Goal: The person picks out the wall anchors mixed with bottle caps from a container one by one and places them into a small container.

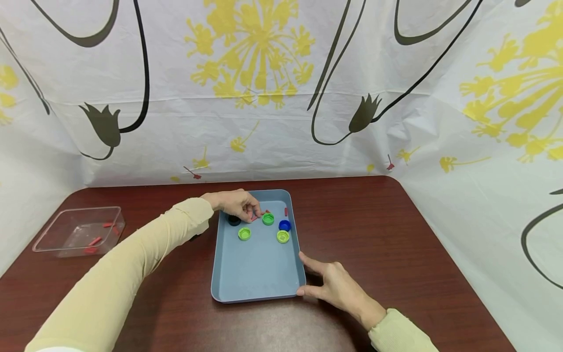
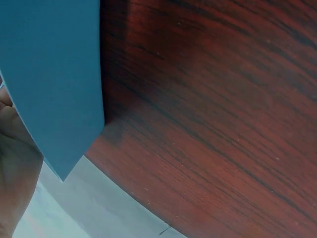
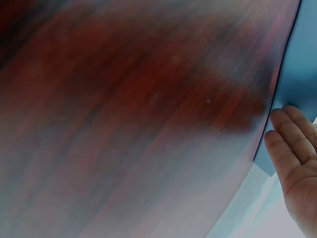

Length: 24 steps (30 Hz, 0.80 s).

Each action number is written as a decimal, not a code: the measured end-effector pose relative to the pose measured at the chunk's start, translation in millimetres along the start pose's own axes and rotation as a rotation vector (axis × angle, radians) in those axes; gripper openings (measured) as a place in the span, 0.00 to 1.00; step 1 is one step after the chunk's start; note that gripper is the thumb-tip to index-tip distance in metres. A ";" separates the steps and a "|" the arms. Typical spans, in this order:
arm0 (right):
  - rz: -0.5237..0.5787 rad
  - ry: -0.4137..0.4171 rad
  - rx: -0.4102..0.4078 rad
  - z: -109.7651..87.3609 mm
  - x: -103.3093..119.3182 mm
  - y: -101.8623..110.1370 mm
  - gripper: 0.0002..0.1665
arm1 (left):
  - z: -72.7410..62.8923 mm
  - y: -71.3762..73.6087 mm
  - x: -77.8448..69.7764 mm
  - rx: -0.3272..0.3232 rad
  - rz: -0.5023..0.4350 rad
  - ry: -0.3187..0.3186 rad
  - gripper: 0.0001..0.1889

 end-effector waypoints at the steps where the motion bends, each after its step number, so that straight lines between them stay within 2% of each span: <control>1: 0.001 -0.001 0.000 0.0 0.2 -0.1 0.44 | -0.5 0.0 -0.2 -0.006 -0.005 -0.004 0.10; 13: 0.008 -0.004 0.004 -0.6 1.6 -0.4 0.44 | -5.7 0.6 0.5 -0.082 -0.037 -0.030 0.07; 19: 0.005 -0.002 -0.001 -0.9 1.3 0.7 0.44 | -10.8 4.4 -2.2 -0.170 -0.137 -0.032 0.09; 24: 0.009 -0.001 0.005 -0.8 0.2 0.6 0.44 | -13.8 6.8 -2.8 -0.236 -0.229 -0.070 0.12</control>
Point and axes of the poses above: each hand's wrist, its own z-axis towards the middle knuckle, its own y-axis out of the back of the hand, x = y × z, the point moved 3 cm from there along z, towards the middle knuckle, and after that the axes turned 14 degrees about -z, right-handed, at the moved point
